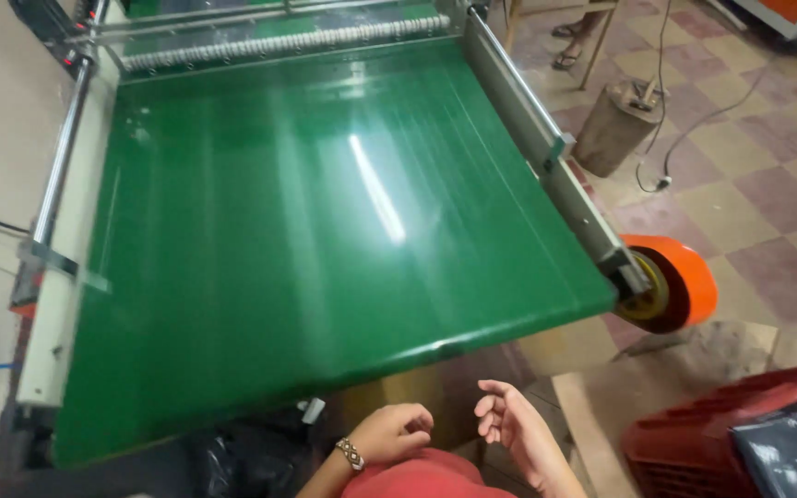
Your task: Folding black plastic bags coming off a conveyor belt and placing them into a storage crate.
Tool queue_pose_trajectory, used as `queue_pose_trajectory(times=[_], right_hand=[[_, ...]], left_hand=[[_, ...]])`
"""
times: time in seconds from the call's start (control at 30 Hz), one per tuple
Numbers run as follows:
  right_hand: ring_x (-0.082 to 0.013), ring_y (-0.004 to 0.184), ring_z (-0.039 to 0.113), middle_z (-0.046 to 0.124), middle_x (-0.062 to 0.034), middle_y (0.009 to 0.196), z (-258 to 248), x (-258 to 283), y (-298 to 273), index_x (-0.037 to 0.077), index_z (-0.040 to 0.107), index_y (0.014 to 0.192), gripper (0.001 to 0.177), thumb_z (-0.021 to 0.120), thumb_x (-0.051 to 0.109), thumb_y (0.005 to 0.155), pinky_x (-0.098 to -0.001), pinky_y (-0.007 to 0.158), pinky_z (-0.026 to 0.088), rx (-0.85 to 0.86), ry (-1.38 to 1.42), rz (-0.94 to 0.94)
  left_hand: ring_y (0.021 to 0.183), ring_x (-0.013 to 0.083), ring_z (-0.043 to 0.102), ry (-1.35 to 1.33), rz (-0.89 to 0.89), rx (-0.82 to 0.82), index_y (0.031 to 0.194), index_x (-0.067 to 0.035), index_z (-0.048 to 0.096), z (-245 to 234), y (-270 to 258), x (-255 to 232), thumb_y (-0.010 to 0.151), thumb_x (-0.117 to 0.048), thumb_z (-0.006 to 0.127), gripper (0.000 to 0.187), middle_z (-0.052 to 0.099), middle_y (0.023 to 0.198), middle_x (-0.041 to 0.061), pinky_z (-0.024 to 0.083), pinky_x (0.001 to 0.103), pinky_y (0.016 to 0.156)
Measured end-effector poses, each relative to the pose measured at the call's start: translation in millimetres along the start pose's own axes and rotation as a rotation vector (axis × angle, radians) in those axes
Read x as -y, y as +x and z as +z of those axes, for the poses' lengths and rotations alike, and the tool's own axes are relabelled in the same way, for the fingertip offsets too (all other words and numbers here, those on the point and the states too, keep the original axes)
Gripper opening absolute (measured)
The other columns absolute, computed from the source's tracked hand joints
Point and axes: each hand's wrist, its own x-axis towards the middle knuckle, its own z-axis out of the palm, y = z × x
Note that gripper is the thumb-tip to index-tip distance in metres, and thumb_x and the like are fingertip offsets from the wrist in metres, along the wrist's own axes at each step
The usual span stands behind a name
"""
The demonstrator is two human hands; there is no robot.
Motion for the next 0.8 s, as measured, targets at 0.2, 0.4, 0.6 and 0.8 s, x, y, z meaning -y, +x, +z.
queue_pose_trajectory(times=[0.2,0.4,0.6,0.8], right_hand=[[-0.0208,0.066,0.061,0.067,-0.0146,0.090,79,-29,49,0.000,0.063,0.120,0.035,0.056,0.024,0.096,-0.0292,0.056,0.045,-0.133,-0.071,0.096],[-0.0202,0.068,0.063,0.067,-0.0142,0.090,114,-68,105,0.004,0.060,0.117,0.025,0.062,0.013,0.094,-0.0285,0.057,0.046,-0.165,-0.181,0.128],[-0.0189,0.065,0.062,0.060,-0.0092,0.085,122,-88,155,0.004,0.061,0.117,0.028,0.067,0.007,0.090,-0.0221,0.049,0.038,-0.177,-0.242,0.036],[-0.0157,0.071,0.066,0.065,-0.0064,0.091,101,-77,201,0.008,0.060,0.120,0.032,0.066,0.011,0.089,-0.0259,0.056,0.047,-0.208,-0.548,-0.066]], left_hand=[[0.090,0.0208,0.065,0.265,0.021,-0.059,0.098,-0.018,0.064,-92,-28,11,0.083,-0.029,0.058,0.019,0.071,0.099,-0.001,0.048,0.038,0.079],[0.086,0.0252,0.058,0.348,0.020,-0.005,0.092,-0.017,0.059,-154,-61,41,0.087,-0.027,0.056,0.011,0.065,0.092,0.002,0.045,0.041,0.072],[0.091,0.0269,0.061,0.292,-0.020,-0.084,0.105,-0.019,0.064,-165,-92,94,0.084,-0.030,0.065,0.023,0.066,0.099,0.004,0.047,0.041,0.078],[0.101,0.0178,0.061,0.194,-0.224,0.000,0.113,-0.025,0.061,-191,-109,68,0.089,-0.036,0.061,0.027,0.065,0.112,-0.003,0.048,0.034,0.086]])
